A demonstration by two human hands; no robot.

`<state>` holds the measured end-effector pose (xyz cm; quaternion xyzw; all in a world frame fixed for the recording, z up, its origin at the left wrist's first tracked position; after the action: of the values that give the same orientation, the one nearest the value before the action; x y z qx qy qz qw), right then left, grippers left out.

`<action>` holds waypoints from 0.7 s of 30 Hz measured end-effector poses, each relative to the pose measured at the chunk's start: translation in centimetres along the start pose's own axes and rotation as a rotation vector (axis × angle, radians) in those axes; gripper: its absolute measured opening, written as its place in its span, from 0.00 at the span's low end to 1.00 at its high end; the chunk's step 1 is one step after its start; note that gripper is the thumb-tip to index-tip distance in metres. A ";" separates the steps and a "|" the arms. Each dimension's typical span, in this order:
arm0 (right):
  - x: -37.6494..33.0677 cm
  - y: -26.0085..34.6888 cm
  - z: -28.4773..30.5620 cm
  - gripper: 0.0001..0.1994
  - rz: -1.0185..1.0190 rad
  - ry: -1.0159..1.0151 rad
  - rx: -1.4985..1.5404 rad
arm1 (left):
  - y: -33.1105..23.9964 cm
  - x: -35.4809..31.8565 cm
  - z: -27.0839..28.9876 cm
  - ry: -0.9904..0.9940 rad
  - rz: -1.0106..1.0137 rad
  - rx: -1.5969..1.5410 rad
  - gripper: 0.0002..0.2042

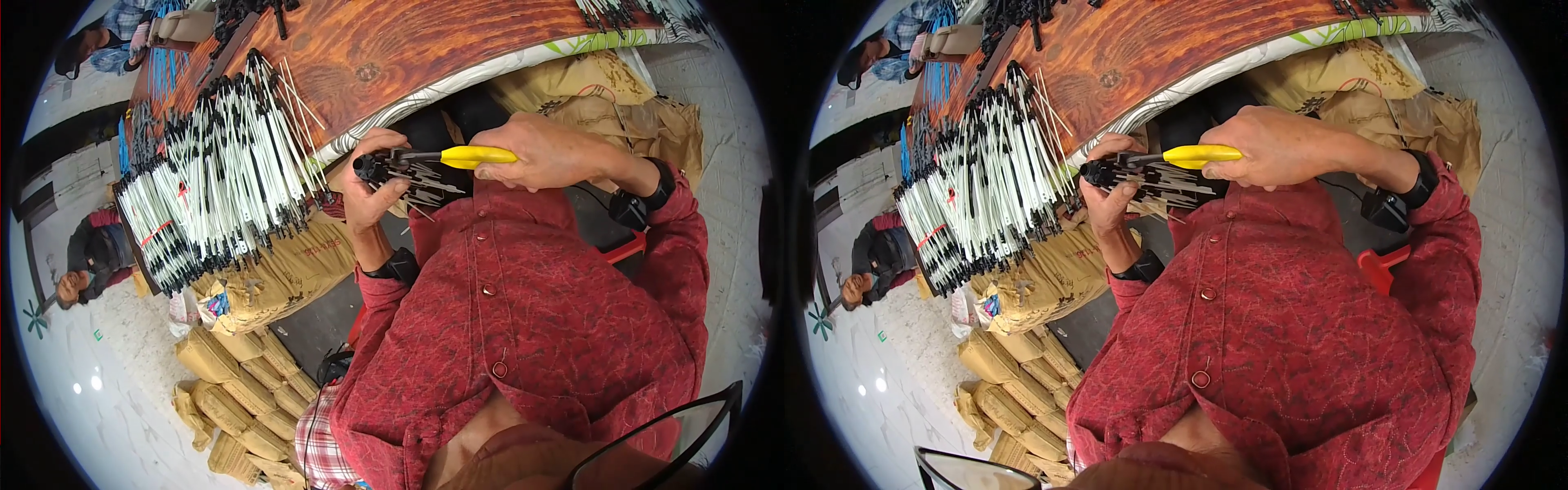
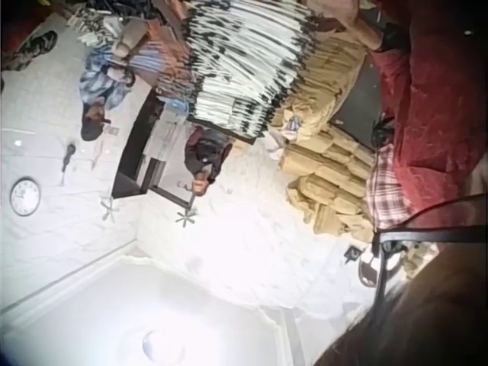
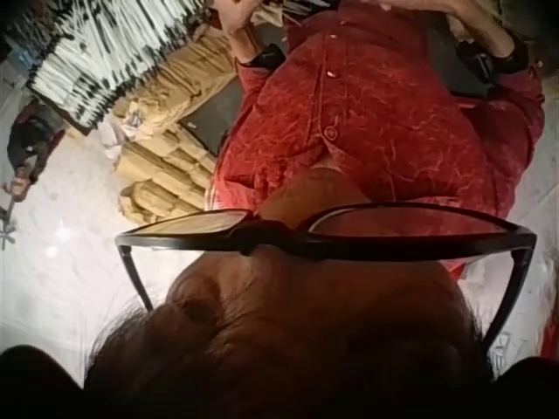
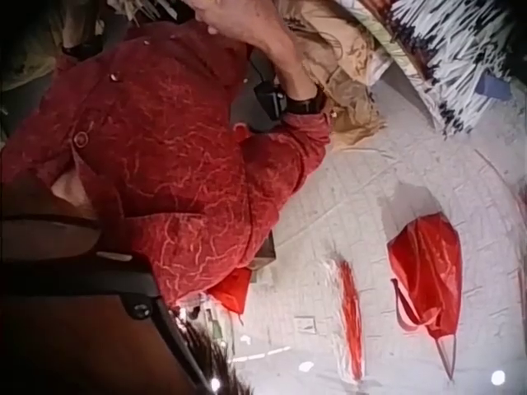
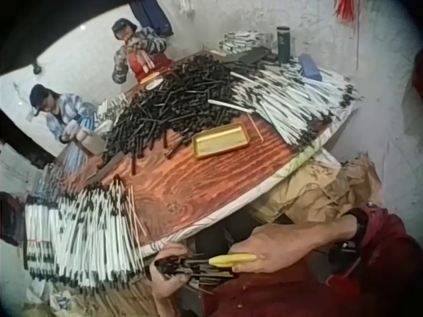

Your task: The person uses pliers to trim the ends of white rods held in a black base, then gathers a bundle of these rods and secures them with a plastic tie. After tightening the tie by hand, the person trims the excess plastic with the pliers and places the finished bundle onto a stack.

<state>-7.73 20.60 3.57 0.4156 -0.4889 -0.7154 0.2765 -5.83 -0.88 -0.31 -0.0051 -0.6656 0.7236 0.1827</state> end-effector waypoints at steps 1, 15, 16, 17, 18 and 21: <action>0.1 0.2 0.2 0.14 -0.004 0.003 -0.033 | 0.0 0.0 0.0 -0.018 0.010 0.008 0.27; 0.2 1.2 1.4 0.06 0.329 -0.228 -0.123 | -0.6 0.3 -0.5 -0.016 0.088 0.087 0.21; 0.3 1.1 1.5 0.06 0.303 -0.231 -0.128 | -0.6 0.3 -0.5 -0.015 0.088 0.087 0.21; 0.2 1.1 1.6 0.07 0.277 -0.234 -0.135 | -0.6 0.3 -0.4 -0.016 0.080 0.085 0.21; 0.2 1.0 1.6 0.08 0.251 -0.237 -0.141 | -0.5 0.3 -0.4 -0.018 0.073 0.083 0.21; 0.5 0.5 1.6 0.10 0.209 -0.169 -0.167 | -0.6 0.5 -0.5 -0.017 0.058 0.090 0.21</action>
<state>-9.33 20.76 4.18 0.2762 -0.4898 -0.7534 0.3409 -6.02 -0.20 0.34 -0.0100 -0.6336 0.7577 0.1559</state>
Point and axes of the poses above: each hand's wrist, its own x-axis towards the middle knuckle, its own z-axis out of the back of the hand, y = z × x, the point moved 6 cm from there along x, towards the middle knuckle, and after that the axes turned 12 degrees about x, right-handed, at the moved point
